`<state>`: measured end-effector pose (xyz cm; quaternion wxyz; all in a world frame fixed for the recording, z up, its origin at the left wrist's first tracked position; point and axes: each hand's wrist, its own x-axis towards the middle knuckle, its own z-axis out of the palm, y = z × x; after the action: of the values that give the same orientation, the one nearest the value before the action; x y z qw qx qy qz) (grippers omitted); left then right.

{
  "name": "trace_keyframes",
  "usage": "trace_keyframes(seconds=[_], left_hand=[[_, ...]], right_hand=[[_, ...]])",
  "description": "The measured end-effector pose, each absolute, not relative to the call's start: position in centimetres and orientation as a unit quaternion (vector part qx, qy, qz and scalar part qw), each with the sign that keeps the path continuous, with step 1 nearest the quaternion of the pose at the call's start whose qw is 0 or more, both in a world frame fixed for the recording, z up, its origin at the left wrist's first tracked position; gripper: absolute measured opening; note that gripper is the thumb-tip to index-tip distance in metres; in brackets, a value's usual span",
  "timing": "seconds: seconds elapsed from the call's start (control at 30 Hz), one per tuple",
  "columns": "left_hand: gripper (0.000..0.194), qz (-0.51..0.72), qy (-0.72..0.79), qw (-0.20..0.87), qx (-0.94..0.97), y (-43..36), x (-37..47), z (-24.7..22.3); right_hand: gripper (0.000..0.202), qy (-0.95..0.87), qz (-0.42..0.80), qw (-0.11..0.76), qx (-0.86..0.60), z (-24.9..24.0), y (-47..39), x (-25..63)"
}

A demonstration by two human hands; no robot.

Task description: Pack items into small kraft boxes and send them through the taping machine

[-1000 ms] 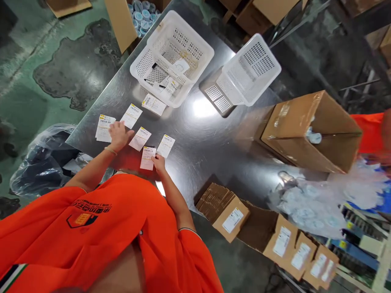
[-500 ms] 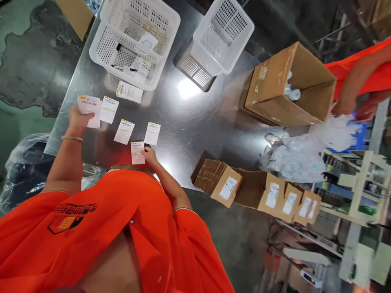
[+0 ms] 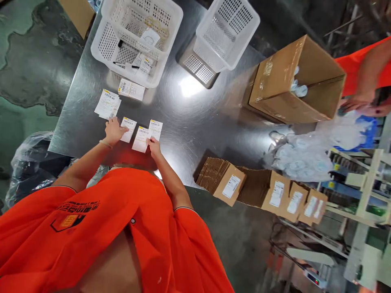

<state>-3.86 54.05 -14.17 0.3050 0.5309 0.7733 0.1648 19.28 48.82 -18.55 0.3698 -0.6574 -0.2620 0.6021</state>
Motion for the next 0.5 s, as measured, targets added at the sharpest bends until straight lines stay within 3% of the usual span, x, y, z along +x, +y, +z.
trace_keyframes(seconds=[0.1,0.3,0.5], left_hand=[[0.076,0.132,0.777,0.323,0.524,52.6,-2.3,-15.1],[0.011,0.157,0.751,0.337,0.546,54.7,-3.2,-15.6],[0.014,0.298,0.672,0.438,0.518,58.3,-4.0,-16.0]], right_hand=[[0.04,-0.248,0.601,0.378,-0.659,-18.0,50.6,18.6],[0.041,-0.273,0.614,0.376,-0.638,-16.6,52.4,18.6],[0.04,-0.28,0.615,0.389,-0.626,-15.8,53.9,18.1]])
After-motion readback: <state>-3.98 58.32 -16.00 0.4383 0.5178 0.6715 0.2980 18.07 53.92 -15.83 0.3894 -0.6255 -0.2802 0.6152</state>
